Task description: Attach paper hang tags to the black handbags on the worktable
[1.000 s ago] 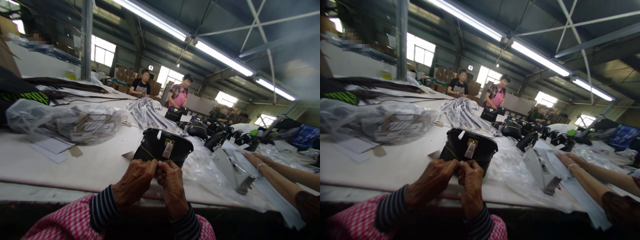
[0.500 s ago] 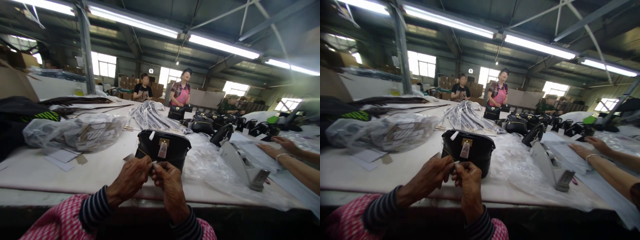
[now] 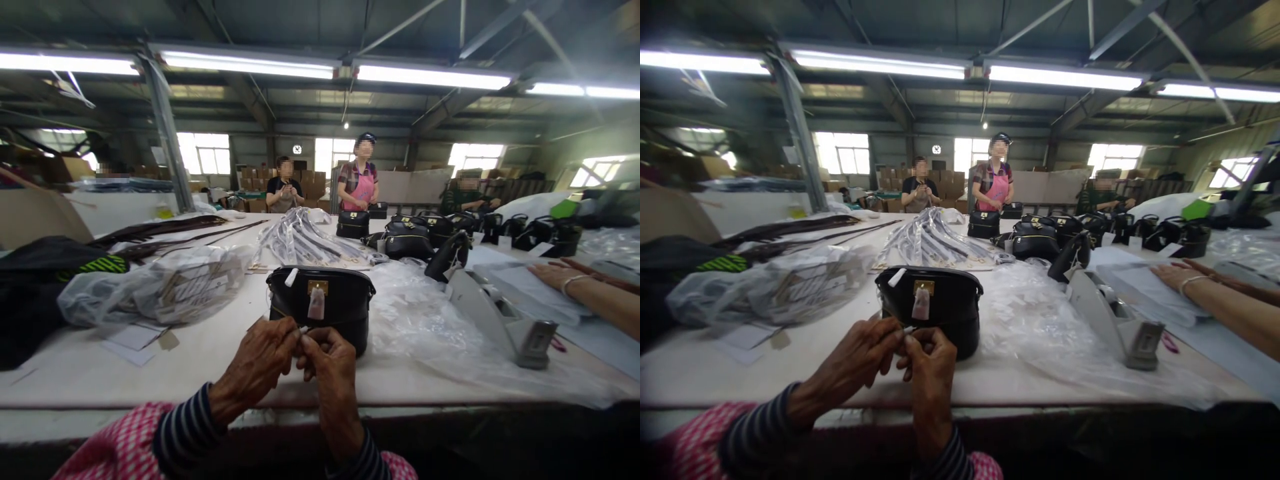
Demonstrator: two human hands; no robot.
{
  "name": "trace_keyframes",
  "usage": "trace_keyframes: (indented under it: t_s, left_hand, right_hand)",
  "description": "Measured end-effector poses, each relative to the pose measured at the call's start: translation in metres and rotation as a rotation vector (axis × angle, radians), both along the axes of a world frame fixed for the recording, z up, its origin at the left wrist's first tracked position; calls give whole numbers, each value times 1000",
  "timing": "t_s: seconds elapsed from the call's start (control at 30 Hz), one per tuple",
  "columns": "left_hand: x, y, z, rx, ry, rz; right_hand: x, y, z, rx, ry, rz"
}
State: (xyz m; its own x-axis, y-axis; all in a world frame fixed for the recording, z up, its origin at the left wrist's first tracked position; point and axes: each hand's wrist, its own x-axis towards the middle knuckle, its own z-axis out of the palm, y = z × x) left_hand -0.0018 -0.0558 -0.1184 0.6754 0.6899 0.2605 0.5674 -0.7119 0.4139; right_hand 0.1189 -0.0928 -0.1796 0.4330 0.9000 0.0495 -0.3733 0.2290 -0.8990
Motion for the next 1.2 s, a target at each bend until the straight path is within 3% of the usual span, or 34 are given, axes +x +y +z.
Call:
trace_keyframes:
  t_s: [0.1, 0.2, 0.3, 0.4, 0.57, 0.73, 0.9, 1.07, 1.13, 1.2]
  left_hand:
    - [1, 0, -1, -428, -241, 60]
    - [3, 0, 0, -588, -359, 56]
    - [4, 1, 0, -593, -369, 60]
    - [2, 2, -1, -590, -372, 67]
    - [1, 3, 3, -523, -292, 90]
    - [0, 5, 6, -467, -216, 79]
    - [-5, 7, -9, -374, -190, 67]
    - [-2, 18, -26, -134, -268, 173]
    - [0, 22, -27, -205, -282, 168]
    - [3, 25, -26, -397, -291, 143]
  right_hand:
    - [0, -1, -2, 14, -131, -27]
    - [-1, 0, -5, 49, -262, -67]
    - [-1, -2, -9, 70, -367, -103]
    - [6, -9, -12, 98, -614, -128]
    - [26, -19, -6, 325, -1056, -286]
    - [35, -15, 15, 375, -1296, -165]
    - [38, -8, 22, 377, -1463, -137]
    - [46, 16, 5, 435, -1723, -306]
    - [48, 23, -2, 485, -1769, -376]
    - [47, 26, -7, 529, -1783, -424]
